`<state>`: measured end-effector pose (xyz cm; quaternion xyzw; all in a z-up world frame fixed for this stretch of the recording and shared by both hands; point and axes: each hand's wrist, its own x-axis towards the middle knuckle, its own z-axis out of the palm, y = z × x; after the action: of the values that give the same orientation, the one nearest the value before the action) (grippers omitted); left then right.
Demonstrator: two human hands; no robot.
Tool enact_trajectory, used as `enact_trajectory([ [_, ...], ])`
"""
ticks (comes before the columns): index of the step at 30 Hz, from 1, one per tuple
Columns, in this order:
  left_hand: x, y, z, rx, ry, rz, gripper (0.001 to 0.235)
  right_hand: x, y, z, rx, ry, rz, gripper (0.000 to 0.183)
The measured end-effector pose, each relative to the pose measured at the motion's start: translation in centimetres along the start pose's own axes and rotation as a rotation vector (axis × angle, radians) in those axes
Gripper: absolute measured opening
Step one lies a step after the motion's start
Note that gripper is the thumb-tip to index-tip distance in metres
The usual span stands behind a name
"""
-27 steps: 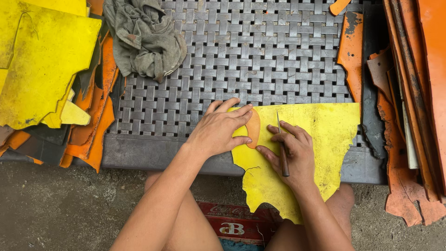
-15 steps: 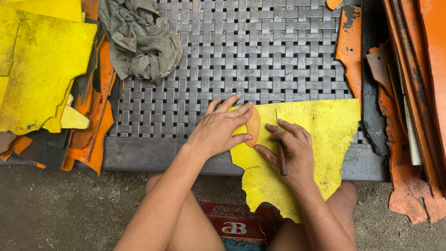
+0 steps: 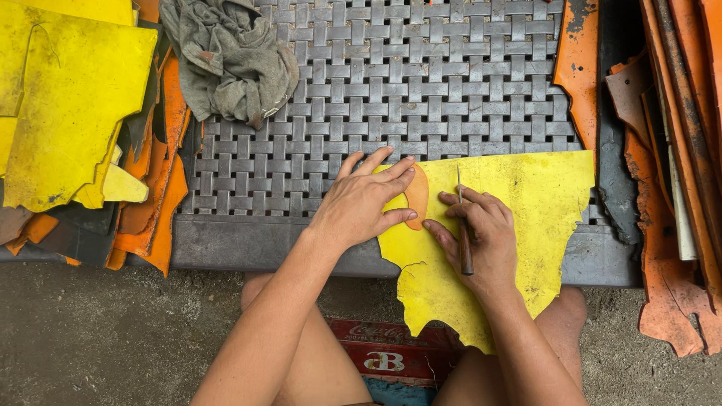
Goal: The person uses a knife to cut a small orange rubber piece from a larger yellow rubber sheet. They repeatedly trace the outline of the orange piece and cut along the edges to separate it from the yellow sheet.
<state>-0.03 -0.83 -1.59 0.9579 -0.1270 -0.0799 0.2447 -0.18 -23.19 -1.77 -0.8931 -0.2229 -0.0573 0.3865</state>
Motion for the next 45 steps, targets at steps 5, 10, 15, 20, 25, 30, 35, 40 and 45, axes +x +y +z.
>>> enact_trajectory([
  [5,0.10,0.16,0.24,-0.001,-0.012,-0.037,0.066,-0.06,-0.08,0.01,0.004,0.003,0.004,0.032],
  [10,0.02,0.09,0.17,0.001,-0.006,-0.013,0.065,-0.14,0.13,0.09,0.012,0.004,-0.004,0.032],
  [15,-0.07,0.01,0.18,0.017,-0.003,0.004,0.065,-0.23,0.24,0.20,0.009,0.006,-0.007,0.032],
  [20,-0.04,0.05,0.22,0.005,0.009,0.011,0.066,-0.28,0.30,0.27,0.000,0.002,0.008,0.032],
  [25,0.07,0.25,-0.18,0.026,-0.009,0.014,0.066,-0.25,0.41,0.32,0.005,0.002,0.004,0.032],
  [30,0.41,0.73,-0.56,0.047,-0.059,-0.021,0.067,-0.29,0.32,0.32,0.006,0.005,0.006,0.032],
  [35,0.50,0.87,-0.70,0.024,-0.051,-0.032,0.068,-0.24,0.20,0.23,0.001,0.001,0.009,0.032],
  [40,0.44,0.79,-0.54,0.029,-0.061,-0.032,0.068,-0.25,0.23,0.24,0.000,0.000,0.008,0.032],
  [45,0.53,0.64,-0.25,0.019,-0.055,-0.033,0.069,-0.28,0.34,0.30,-0.001,-0.001,0.003,0.033],
])
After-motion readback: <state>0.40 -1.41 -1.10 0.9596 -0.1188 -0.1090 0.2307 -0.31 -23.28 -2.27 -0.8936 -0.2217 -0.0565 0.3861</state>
